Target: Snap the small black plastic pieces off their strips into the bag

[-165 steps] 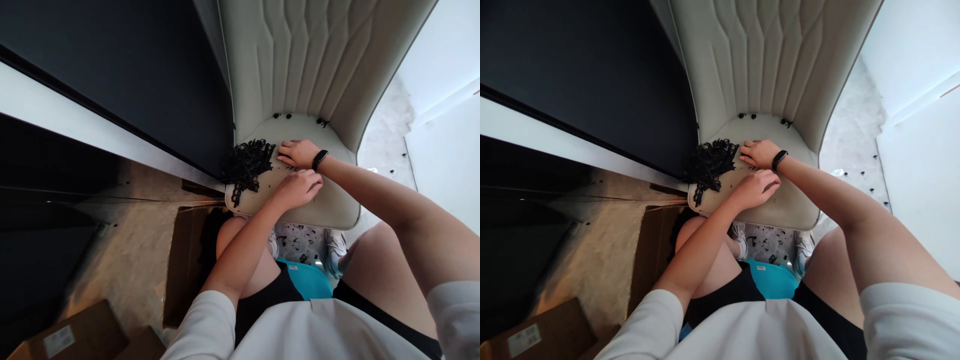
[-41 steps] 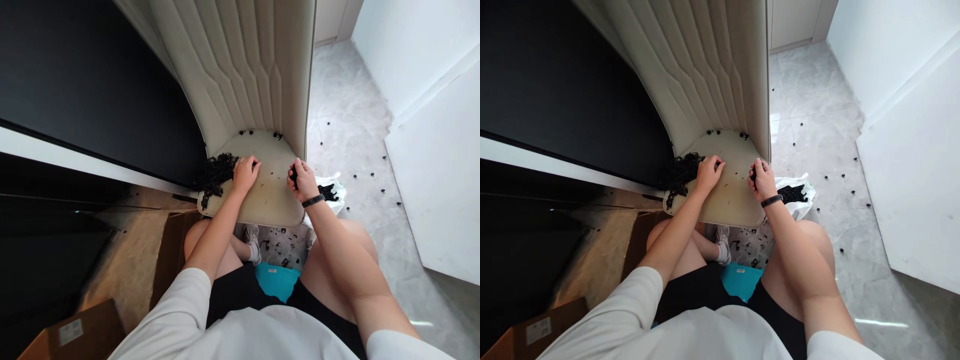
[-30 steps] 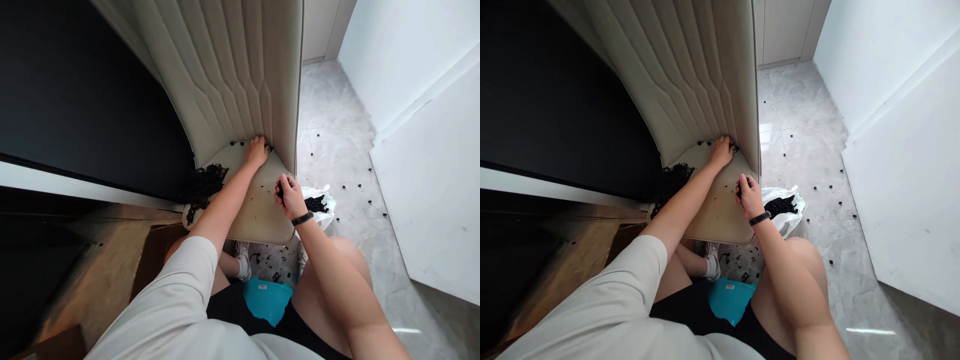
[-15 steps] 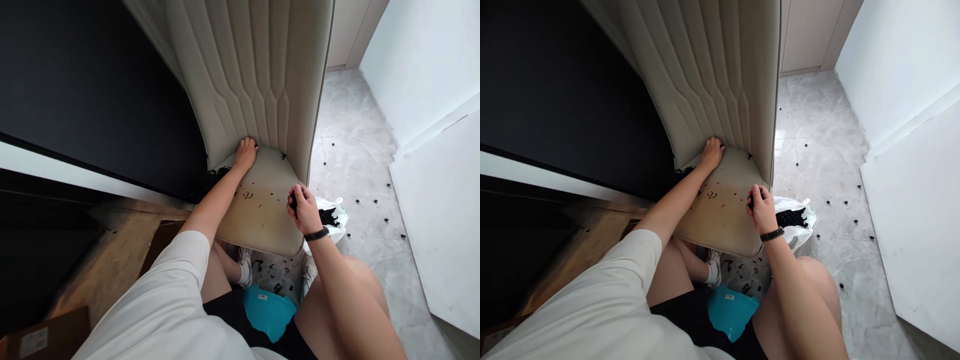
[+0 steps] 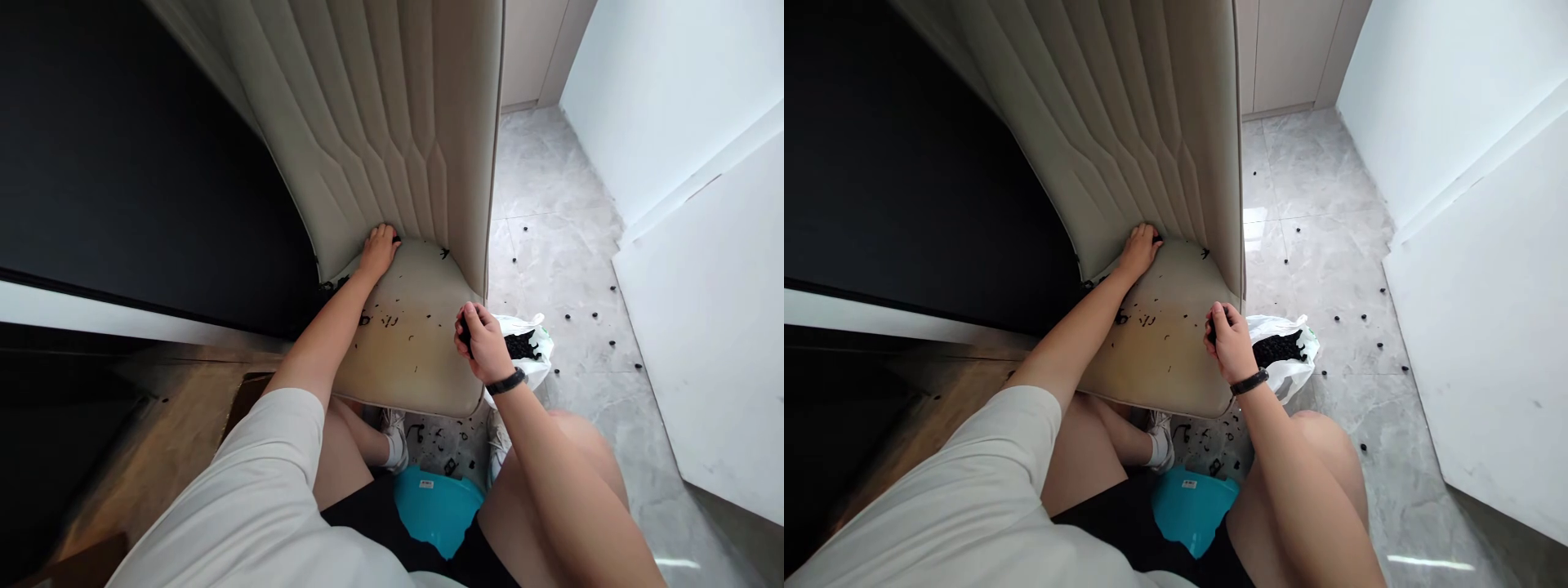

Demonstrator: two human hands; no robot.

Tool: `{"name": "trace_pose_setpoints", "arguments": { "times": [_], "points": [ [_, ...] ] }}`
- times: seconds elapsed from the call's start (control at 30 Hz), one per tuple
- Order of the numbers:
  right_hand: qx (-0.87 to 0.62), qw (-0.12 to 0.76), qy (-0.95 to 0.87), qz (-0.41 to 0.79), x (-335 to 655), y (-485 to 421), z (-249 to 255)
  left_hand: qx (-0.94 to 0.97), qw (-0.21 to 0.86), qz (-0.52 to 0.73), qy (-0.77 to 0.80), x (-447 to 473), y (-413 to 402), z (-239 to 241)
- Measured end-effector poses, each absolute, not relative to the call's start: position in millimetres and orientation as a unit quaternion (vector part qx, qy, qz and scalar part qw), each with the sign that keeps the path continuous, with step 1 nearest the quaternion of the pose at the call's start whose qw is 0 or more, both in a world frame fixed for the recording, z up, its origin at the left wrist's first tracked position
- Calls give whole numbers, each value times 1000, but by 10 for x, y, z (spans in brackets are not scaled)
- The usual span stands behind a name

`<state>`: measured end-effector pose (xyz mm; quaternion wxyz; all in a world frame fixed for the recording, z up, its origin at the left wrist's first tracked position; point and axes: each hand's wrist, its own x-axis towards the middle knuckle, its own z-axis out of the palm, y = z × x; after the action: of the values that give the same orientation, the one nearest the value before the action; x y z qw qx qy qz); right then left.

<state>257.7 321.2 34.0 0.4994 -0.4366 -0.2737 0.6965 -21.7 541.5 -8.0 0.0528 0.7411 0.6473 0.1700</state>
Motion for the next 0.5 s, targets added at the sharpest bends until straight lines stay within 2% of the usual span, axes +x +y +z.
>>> {"name": "trace_pose_setpoints", "arguments": {
  "times": [0.5],
  "points": [
    [-461, 493, -290, 679, 2524, 3211, 267, 849, 62, 72, 520, -227, 5634, -22]
  ]
}}
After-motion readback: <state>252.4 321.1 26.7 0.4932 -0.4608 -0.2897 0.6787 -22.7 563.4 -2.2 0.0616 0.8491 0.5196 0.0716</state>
